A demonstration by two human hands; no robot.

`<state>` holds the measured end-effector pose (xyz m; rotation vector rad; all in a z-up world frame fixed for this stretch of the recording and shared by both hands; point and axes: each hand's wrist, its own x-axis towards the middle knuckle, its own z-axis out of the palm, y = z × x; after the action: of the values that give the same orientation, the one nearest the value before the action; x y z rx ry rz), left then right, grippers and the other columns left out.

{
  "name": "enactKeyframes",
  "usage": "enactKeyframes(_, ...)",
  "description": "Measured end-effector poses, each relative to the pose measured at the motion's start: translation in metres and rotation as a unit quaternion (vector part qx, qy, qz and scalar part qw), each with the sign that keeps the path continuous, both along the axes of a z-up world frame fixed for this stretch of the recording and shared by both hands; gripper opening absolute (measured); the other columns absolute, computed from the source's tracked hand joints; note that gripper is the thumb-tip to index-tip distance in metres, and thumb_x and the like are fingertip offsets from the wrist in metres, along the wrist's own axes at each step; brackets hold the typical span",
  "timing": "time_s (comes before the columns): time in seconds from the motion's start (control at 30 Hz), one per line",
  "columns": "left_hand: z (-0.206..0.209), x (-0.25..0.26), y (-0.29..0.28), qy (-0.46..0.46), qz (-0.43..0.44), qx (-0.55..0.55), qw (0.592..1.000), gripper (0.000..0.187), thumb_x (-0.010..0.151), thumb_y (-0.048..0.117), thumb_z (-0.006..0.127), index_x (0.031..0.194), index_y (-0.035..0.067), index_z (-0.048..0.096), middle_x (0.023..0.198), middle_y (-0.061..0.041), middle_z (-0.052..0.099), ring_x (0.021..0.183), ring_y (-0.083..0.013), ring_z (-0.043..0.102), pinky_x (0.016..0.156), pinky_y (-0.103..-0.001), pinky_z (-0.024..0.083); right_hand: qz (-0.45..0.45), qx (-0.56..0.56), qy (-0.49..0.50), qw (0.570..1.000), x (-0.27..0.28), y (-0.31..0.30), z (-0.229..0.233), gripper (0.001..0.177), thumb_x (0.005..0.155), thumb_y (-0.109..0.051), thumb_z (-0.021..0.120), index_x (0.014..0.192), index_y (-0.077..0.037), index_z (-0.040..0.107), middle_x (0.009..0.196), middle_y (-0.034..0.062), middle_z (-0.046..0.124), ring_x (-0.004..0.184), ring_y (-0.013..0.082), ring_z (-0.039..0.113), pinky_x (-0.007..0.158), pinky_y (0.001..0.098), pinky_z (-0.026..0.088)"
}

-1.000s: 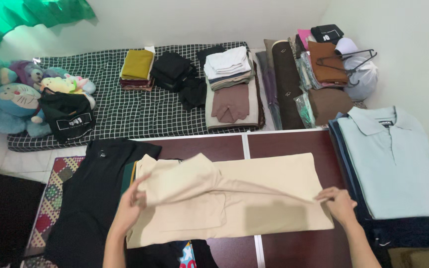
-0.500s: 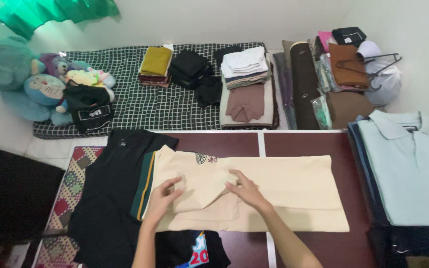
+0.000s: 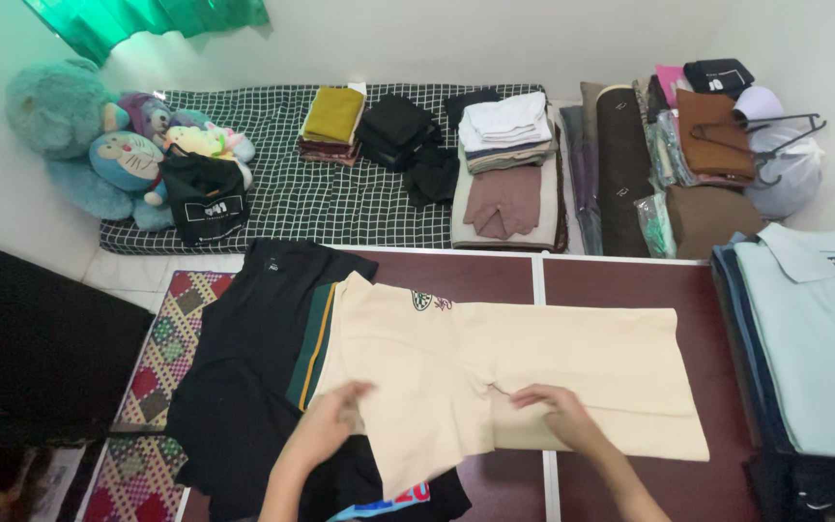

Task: The person picks up a light-colored polo shirt, spreads it on a flat surface, folds the sleeves and sides inward, and places the folded garment on a stack; then they repeat the process with a cream-colored polo shirt.

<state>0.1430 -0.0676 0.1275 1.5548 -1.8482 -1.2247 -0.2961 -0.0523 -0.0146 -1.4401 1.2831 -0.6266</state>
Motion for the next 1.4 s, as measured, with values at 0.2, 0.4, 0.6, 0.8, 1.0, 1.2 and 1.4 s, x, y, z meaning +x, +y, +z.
enactKeyframes(0.2,-0.047,0.003,-0.101,-0.107,0.12,-0.208,0.965,0.066,0.079,0.012,0.076,0.141,0.016,0.054,0.136,-0.026,0.053,0.125,-0.046,0.052,0.103,-0.049,0.044,-0.231,-0.061,0.182,0.954,-0.101,-0.009,-0.012,0.048,0.074,-0.009,0.069,0.121,-0.018,0.076,0.122,0.014,0.069,0.113,0.0265,0.065,0.096,0.0392,0.054)
enactKeyframes(0.4,-0.052,-0.013,-0.174,-0.212,0.137,-0.046,0.967,0.052,0.09,0.024,0.072,0.14,0.032,0.058,0.124,-0.018,0.066,0.12,-0.0388,0.062,0.102,-0.053,0.046,-0.264,-0.087,0.27,0.922,-0.157,-0.024,-0.019,0.047,0.074,-0.011,0.075,0.121,-0.013,0.075,0.113,0.015,0.07,0.102,0.0258,0.067,0.093,0.0387,0.053)
enactKeyframes(0.6,-0.081,0.006,-0.21,-0.071,0.139,-0.06,0.986,0.029,0.088,0.012,0.07,0.114,0.015,0.082,0.101,-0.014,0.08,0.089,-0.023,0.078,0.084,-0.037,0.06,-0.272,-0.088,0.231,0.93,-0.166,-0.022,-0.028,0.041,0.074,-0.009,0.075,0.116,-0.01,0.076,0.071,0.0074,0.054,0.065,0.0185,0.049,0.063,0.0356,0.047)
enactKeyframes(0.8,-0.075,0.026,-0.221,0.164,0.283,0.057,0.943,0.035,0.086,0.003,0.07,0.121,0.004,0.076,0.096,-0.01,0.077,0.078,-0.0113,0.069,0.071,-0.026,0.055,-0.305,-0.066,0.206,0.927,-0.163,-0.02,-0.041,0.039,0.078,-0.012,0.077,0.117,-0.015,0.073,0.088,0.0066,0.045,0.077,0.0193,0.042,0.071,0.0357,0.044)
enactKeyframes(1.0,-0.078,-0.006,-0.206,-0.092,0.291,-0.05,0.951,0.047,0.089,0.002,0.057,0.132,0.006,0.073,0.114,-0.025,0.071,0.102,-0.0304,0.07,0.092,-0.042,0.053,-0.306,-0.073,0.224,0.923,-0.164,-0.016,-0.049,0.04,0.082,-0.018,0.076,0.12,-0.023,0.069,0.113,0.0082,0.047,0.104,0.0239,0.043,0.096,0.036,0.043)
enactKeyframes(1.2,-0.055,-0.105,-0.151,-0.281,0.142,-0.262,0.912,0.051,0.092,0.003,0.052,0.143,0.008,0.056,0.145,-0.016,0.05,0.134,-0.0321,0.049,0.111,-0.059,0.029,-0.313,-0.096,0.337,0.883,-0.144,-0.03,-0.051,0.033,0.084,-0.02,0.074,0.117,-0.023,0.072,0.116,0.0128,0.057,0.11,0.03,0.051,0.102,0.0423,0.042)
enactKeyframes(1.4,-0.078,-0.191,-0.102,-0.232,-0.109,-0.275,0.927,0.071,0.092,0.036,0.062,0.157,0.023,0.036,0.166,-0.01,0.02,0.152,-0.0362,0.02,0.115,-0.067,0.023,-0.267,-0.184,0.334,0.885,-0.061,-0.092,-0.024,0.031,0.083,-0.016,0.068,0.111,-0.027,0.076,0.124,0.0066,0.064,0.118,0.0351,0.054,0.103,0.0456,0.044)
